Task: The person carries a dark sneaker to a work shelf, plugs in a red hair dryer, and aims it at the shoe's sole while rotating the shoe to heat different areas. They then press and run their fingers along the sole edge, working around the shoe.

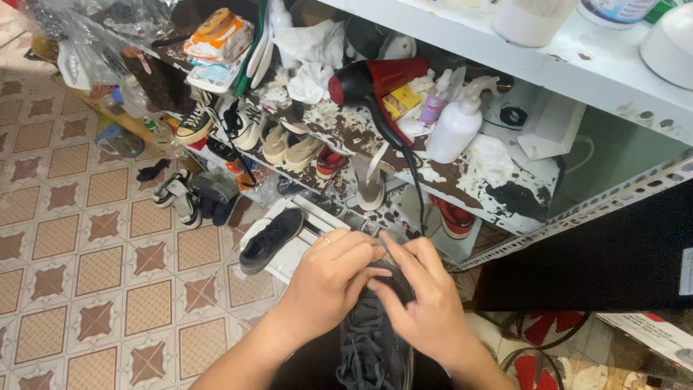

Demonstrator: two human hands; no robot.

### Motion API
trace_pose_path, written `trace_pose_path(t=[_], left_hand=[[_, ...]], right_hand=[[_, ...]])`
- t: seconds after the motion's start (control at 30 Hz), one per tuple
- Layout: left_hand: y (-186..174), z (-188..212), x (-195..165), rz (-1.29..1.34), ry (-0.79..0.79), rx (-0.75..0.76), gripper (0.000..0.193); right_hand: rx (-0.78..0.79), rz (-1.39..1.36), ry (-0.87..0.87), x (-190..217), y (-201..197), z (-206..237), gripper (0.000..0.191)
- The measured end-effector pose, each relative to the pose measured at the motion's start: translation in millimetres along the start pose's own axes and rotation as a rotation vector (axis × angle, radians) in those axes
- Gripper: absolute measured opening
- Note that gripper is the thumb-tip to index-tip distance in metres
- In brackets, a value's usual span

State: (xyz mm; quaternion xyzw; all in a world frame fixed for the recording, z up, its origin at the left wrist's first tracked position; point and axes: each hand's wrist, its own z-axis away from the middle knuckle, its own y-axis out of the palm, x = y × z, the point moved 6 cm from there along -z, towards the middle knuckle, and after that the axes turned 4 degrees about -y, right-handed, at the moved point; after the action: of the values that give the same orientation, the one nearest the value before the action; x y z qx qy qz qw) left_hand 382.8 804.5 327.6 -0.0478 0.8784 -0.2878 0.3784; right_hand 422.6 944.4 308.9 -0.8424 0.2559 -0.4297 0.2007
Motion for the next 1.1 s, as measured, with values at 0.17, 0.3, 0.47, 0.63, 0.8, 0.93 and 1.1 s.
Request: trace_pose_path(t=[0.17,0.3,0.47,0.63,0.8,0.93,1.1], left_hand=[[-16,10,8,-0.039,-0.007,0.009,0.019],[-31,21,16,-0.026,-0.003,-0.002,0.020],[-51,34,37,-0.062,-0.074,0.031,0.018],[-88,50,81,0.151,-0.268,0.077,0.026],[-122,78,112,0.264,-0.360,0.151,0.020],[-141,93,123,0.230,-0.307,0.137,0.021],[-159,102,135,0.187,-0.333,0.161,0.022]], right_hand=[[0.080,-0.028,0.059,1,17,-6,0.051],[0.051,0.035,0.014,8,35,-3,0.053],[0.009,-0.054,-0.003,2,68,10,0.060],[0.159,-0.864,0.312,-40,127,58,0.085],[0.542,-1.036,0.586,-62,189,145,0.097],[0.645,-1.145,0.724,-61,215,188,0.100],[0.509,-1.131,0.859,-62,216,182,0.088]])
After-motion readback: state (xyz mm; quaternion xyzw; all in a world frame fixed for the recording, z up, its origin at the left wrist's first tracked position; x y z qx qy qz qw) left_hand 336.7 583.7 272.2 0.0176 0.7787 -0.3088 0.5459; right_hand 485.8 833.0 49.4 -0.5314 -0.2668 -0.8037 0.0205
